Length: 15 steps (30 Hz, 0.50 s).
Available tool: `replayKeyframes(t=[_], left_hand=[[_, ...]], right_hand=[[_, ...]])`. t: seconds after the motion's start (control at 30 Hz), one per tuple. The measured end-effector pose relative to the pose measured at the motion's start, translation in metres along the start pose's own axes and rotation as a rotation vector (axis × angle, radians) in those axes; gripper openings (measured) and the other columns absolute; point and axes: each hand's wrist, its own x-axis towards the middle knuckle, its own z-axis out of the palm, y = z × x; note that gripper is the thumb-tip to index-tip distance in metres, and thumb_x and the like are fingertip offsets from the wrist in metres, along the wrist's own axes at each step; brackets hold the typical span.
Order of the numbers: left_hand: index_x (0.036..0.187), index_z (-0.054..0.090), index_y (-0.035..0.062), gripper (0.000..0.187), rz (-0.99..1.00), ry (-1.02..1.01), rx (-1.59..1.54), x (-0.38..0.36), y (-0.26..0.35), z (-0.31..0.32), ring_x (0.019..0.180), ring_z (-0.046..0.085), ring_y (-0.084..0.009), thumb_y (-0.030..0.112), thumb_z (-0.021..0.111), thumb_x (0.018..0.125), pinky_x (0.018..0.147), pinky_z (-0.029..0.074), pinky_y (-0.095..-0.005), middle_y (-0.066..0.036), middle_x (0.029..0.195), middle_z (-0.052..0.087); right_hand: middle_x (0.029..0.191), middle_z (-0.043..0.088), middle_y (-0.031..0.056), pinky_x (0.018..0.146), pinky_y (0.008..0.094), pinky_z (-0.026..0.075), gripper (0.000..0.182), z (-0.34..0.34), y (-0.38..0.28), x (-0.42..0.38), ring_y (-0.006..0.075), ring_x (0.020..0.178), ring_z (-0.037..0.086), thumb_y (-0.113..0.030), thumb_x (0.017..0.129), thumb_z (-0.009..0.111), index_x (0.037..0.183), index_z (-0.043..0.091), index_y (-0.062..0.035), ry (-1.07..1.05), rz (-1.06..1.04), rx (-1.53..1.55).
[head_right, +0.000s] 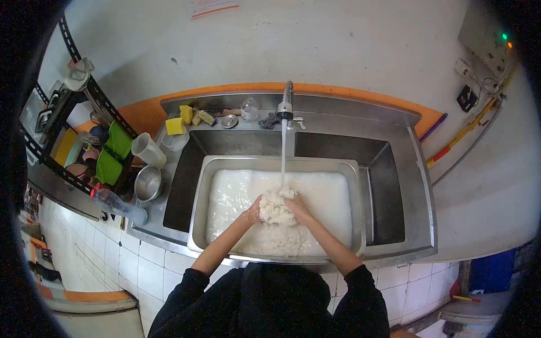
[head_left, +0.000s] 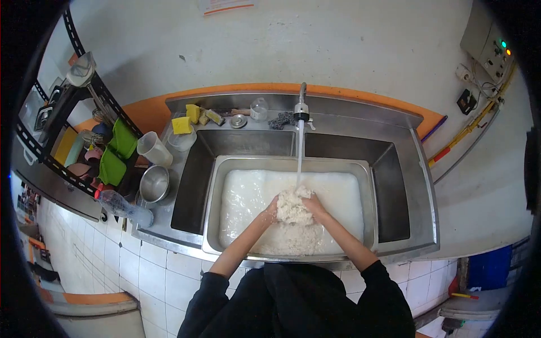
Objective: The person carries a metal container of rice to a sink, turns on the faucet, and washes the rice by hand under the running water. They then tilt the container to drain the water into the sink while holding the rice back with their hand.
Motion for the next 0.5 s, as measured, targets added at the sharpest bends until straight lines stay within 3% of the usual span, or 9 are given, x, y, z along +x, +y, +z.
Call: replayKeyframes(t=[0.03,0.17,0.2,0.23,0.27,0.33,0.4,0.47,0.5], left_hand=[[0.112,0.044,0.0078,0.060,-0.007,0.116,-0.282,0.005,-0.002,0.002,0.103,0.045,-0.0250,0.052,0.020,0.078,0.086,0.037,-0.0395,-0.012,0.111,0.047],[0.113,0.043,0.0097,0.056,0.047,0.140,-0.500,0.008,0.000,0.020,0.101,0.045,-0.0270,0.048,0.023,0.079,0.087,0.035,-0.0409,-0.011,0.109,0.048],[0.113,0.043,0.0097,0.056,0.042,0.137,-0.491,0.021,-0.009,0.009,0.101,0.045,-0.0270,0.048,0.023,0.079,0.087,0.035,-0.0409,-0.011,0.109,0.048],[0.112,0.044,0.0126,0.056,0.114,-0.051,-0.596,0.043,-0.027,-0.012,0.101,0.044,-0.0270,0.050,0.020,0.078,0.087,0.033,-0.0438,-0.009,0.109,0.048],[0.112,0.044,0.0155,0.057,0.186,-0.239,-0.700,0.057,-0.037,-0.023,0.101,0.043,-0.0269,0.052,0.017,0.078,0.087,0.031,-0.0466,-0.006,0.110,0.048],[0.110,0.045,0.0166,0.046,0.284,-0.206,-0.584,0.040,-0.030,0.000,0.098,0.045,-0.0251,0.046,0.027,0.079,0.083,0.034,-0.0457,-0.007,0.109,0.048],[0.106,0.048,0.0164,0.038,0.306,0.001,-0.442,0.004,-0.010,0.034,0.096,0.046,-0.0221,0.040,0.035,0.080,0.080,0.037,-0.0410,-0.006,0.106,0.049],[0.104,0.048,0.0157,0.037,0.324,-0.055,-0.482,0.009,-0.009,0.020,0.093,0.047,-0.0209,0.041,0.035,0.080,0.078,0.038,-0.0377,-0.006,0.103,0.050],[0.102,0.049,0.0150,0.037,0.331,-0.114,-0.525,0.016,-0.011,0.011,0.091,0.048,-0.0197,0.041,0.035,0.081,0.077,0.039,-0.0343,-0.005,0.101,0.051]], right_hand=[[0.095,0.055,0.0085,0.073,0.0294,0.044,0.033,0.009,-0.004,-0.002,0.0157,0.085,0.053,-0.020,0.078,0.045,0.104,0.047,0.0006,0.139,-0.205,-0.082],[0.103,0.050,0.0121,0.082,0.0326,0.036,0.039,0.054,0.000,-0.009,0.0218,0.095,0.047,-0.024,0.079,0.039,0.110,0.042,-0.0007,0.164,-0.350,-0.028],[0.110,0.045,0.0138,0.087,0.0340,0.030,0.040,0.072,-0.002,-0.016,0.0237,0.102,0.040,-0.027,0.080,0.037,0.111,0.042,-0.0018,0.411,-0.430,-0.341],[0.116,0.040,0.0155,0.092,0.0355,0.024,0.042,0.080,-0.004,-0.019,0.0255,0.110,0.034,-0.030,0.081,0.035,0.112,0.041,-0.0029,0.656,-0.497,-0.657],[0.116,0.040,0.0155,0.092,0.0355,0.024,0.042,0.077,-0.008,-0.015,0.0255,0.110,0.034,-0.030,0.081,0.035,0.112,0.041,-0.0029,0.662,-0.498,-0.653],[0.124,0.029,0.0166,0.097,0.0362,0.012,0.047,0.067,-0.005,0.003,0.0272,0.119,0.017,-0.037,0.082,0.032,0.115,0.038,-0.0043,0.468,-0.364,-0.376],[0.124,0.029,0.0160,0.097,0.0357,0.016,0.047,0.060,0.024,0.035,0.0277,0.119,0.020,-0.038,0.083,0.030,0.117,0.037,-0.0058,0.461,-0.395,-0.516],[0.122,0.025,0.0252,0.097,0.0446,0.011,0.036,0.079,0.005,0.014,0.0360,0.117,0.018,-0.019,0.079,0.044,0.110,0.037,-0.0021,0.458,-0.555,-0.766],[0.128,0.025,0.0124,0.098,0.0407,0.006,0.040,0.077,0.012,0.029,0.0266,0.120,0.017,-0.031,0.079,0.040,0.110,0.046,-0.0059,0.477,-0.482,-0.237]])
